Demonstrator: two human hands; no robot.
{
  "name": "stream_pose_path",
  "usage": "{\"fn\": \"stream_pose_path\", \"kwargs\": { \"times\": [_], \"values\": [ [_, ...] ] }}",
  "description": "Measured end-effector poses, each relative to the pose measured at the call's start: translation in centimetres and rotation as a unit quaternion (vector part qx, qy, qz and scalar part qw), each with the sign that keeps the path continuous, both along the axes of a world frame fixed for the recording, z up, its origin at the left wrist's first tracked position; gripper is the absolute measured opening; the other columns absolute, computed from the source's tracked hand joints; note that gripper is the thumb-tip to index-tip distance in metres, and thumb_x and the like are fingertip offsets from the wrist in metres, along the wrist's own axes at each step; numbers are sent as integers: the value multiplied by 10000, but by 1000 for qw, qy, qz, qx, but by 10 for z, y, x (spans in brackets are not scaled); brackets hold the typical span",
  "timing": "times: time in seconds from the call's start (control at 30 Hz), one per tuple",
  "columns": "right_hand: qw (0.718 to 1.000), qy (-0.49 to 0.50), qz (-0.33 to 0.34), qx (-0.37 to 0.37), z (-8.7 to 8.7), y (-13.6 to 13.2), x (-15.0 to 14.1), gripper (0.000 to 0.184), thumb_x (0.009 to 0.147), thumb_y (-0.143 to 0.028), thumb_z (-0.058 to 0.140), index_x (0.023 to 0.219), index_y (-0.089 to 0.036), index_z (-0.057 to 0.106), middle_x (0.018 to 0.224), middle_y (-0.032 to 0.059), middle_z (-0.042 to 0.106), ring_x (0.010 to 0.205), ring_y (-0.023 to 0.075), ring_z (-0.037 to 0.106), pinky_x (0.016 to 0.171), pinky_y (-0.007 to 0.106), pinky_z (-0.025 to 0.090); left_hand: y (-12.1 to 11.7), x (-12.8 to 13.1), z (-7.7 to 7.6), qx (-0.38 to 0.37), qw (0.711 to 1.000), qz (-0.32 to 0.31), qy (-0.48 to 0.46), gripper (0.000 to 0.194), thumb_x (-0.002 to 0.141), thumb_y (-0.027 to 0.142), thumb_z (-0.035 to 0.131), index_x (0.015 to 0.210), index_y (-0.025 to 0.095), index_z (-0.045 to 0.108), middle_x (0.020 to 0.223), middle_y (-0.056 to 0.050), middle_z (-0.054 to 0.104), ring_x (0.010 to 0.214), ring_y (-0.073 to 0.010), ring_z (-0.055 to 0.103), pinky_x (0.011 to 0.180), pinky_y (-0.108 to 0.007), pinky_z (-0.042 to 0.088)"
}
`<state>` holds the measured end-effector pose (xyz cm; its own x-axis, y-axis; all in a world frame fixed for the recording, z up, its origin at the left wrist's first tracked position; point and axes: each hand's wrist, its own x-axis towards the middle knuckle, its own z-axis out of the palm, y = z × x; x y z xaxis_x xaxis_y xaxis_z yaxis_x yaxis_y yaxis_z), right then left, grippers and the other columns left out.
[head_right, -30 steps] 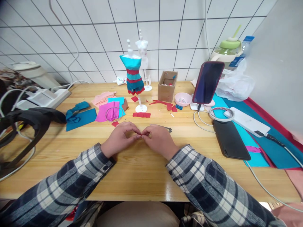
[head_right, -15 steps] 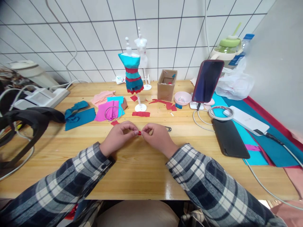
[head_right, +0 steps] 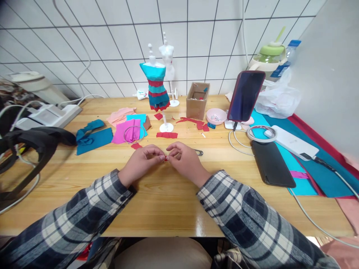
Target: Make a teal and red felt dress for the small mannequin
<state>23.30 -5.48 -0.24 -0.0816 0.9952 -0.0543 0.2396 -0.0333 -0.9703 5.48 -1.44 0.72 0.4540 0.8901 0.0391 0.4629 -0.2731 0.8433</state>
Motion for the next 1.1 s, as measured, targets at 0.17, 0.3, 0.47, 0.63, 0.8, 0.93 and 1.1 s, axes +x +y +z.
{"fn": "stream_pose_path", "kwargs": {
  "times": [0.17,0.3,0.47,0.63,0.8,0.93,1.1],
  "values": [
    [999,37,-21,-31,1,2,2,261,748,-292,630,968,-203,521,743,-29,619,476,83,525,405,198,424,-1,0,3,95,994,11,46,153,788,342,664,840,206,712,867,-33,701,867,-194,620,833,-352,449],
    [1000,-4,-31,-1,-1,2,3,241,747,-290,638,942,-202,529,762,-22,638,514,79,527,480,208,435,-5,0,6,226,965,17,135,191,775,407,694,900,267,734,955,-40,678,960,-225,560,898,-412,341],
    [999,-17,-37,26,-3,2,2,227,741,-303,647,899,-209,513,776,-16,648,587,104,575,561,234,451,-9,-1,6,279,943,-2,181,167,822,423,641,839,289,740,962,-39,669,973,-239,530,902,-446,269],
    [998,-37,-45,25,-2,2,3,211,736,-302,641,874,-215,507,764,-23,648,541,96,534,557,241,440,-12,-3,10,307,934,9,183,209,842,417,615,968,279,711,1027,-56,665,1019,-254,520,932,-462,244],
    [996,-73,-42,19,-2,1,4,178,744,-261,630,851,-220,493,755,-33,669,556,97,553,592,243,436,-12,-4,11,329,923,-12,201,156,866,348,584,829,296,727,990,-32,673,1023,-257,510,949,-493,196],
    [979,-199,-21,32,-4,2,9,99,743,-197,630,810,-213,560,735,-33,677,653,118,603,627,242,423,-9,-3,8,312,926,-23,209,156,859,331,586,811,290,728,970,-33,666,979,-251,510,926,-499,202],
    [954,-293,9,69,-3,4,13,52,754,-161,610,740,-206,631,737,-17,679,689,126,587,626,244,393,-8,1,2,281,933,-60,216,155,847,357,602,839,290,741,912,-43,655,926,-235,510,893,-473,230]
  ]
}}
